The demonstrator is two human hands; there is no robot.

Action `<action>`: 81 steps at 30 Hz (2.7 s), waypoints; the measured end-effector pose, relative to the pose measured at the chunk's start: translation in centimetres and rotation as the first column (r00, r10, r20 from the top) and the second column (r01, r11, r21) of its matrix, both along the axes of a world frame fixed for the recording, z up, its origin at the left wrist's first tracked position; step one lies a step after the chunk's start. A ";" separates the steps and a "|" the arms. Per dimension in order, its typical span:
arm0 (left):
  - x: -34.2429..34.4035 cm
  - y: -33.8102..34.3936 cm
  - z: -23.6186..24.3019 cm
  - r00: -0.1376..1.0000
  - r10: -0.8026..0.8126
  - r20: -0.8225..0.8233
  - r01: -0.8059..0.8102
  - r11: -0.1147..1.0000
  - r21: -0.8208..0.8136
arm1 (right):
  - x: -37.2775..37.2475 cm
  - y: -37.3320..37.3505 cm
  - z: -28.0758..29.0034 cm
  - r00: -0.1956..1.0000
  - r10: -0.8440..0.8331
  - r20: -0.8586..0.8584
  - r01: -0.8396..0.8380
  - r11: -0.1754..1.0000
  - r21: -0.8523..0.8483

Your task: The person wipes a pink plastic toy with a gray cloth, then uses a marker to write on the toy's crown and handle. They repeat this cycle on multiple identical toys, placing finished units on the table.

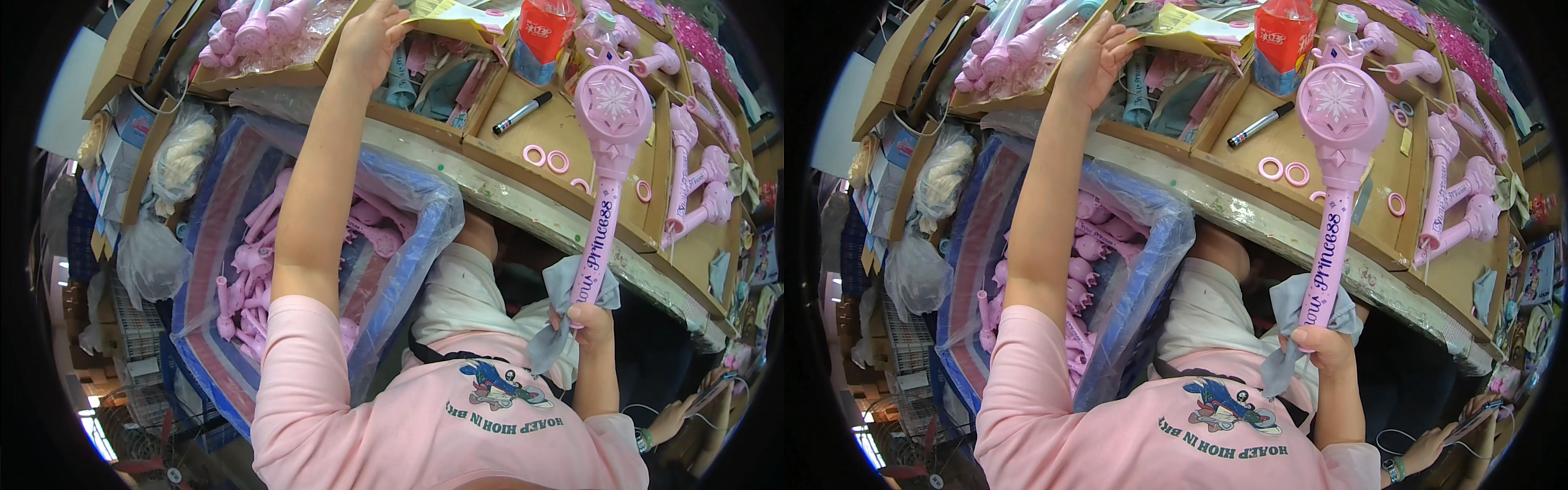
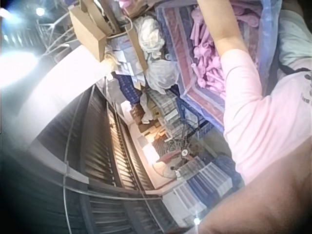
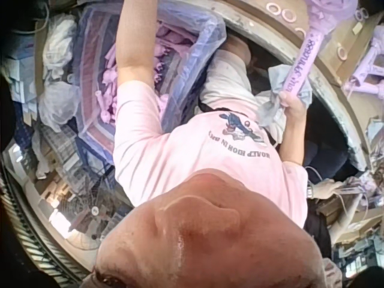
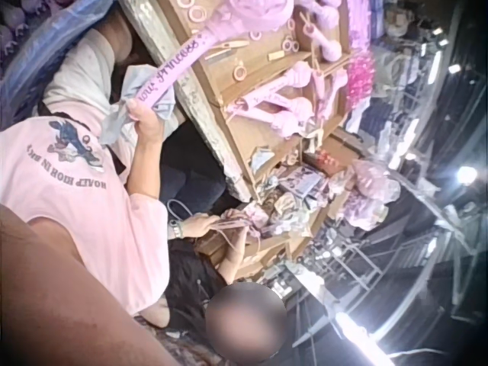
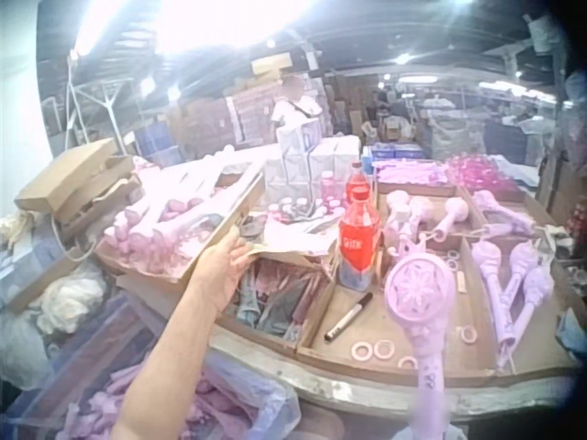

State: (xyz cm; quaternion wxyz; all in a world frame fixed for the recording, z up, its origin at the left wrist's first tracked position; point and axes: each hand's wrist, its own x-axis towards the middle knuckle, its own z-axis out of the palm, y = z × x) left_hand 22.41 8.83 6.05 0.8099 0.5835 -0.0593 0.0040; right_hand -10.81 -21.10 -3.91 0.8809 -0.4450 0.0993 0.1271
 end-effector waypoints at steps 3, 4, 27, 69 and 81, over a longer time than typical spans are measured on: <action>0.9 -0.2 0.2 0.999 0.036 0.018 -0.035 0.998 -0.056 | 0.1 0.0 -0.2 1.000 0.008 -0.008 -0.008 1.000 -0.003; 1.2 -0.1 0.1 0.999 0.002 0.046 0.001 0.997 -0.077 | 0.1 -0.1 -0.2 1.000 0.012 -0.009 -0.012 1.000 -0.005; -6.6 -1.1 -5.6 0.963 -0.142 0.231 -0.203 0.186 0.961 | 0.4 -0.2 -1.7 1.000 0.025 -0.009 -0.026 0.997 -0.066; -2.1 43.9 30.2 0.695 0.524 0.493 -0.402 0.851 -0.337 | 5.1 1.4 6.9 0.998 -0.064 -0.021 0.053 0.940 -0.336; -1.3 41.1 21.1 -0.097 0.911 0.402 -0.896 -0.255 0.363 | 6.2 2.1 7.0 0.986 -0.094 0.135 0.135 0.931 -0.338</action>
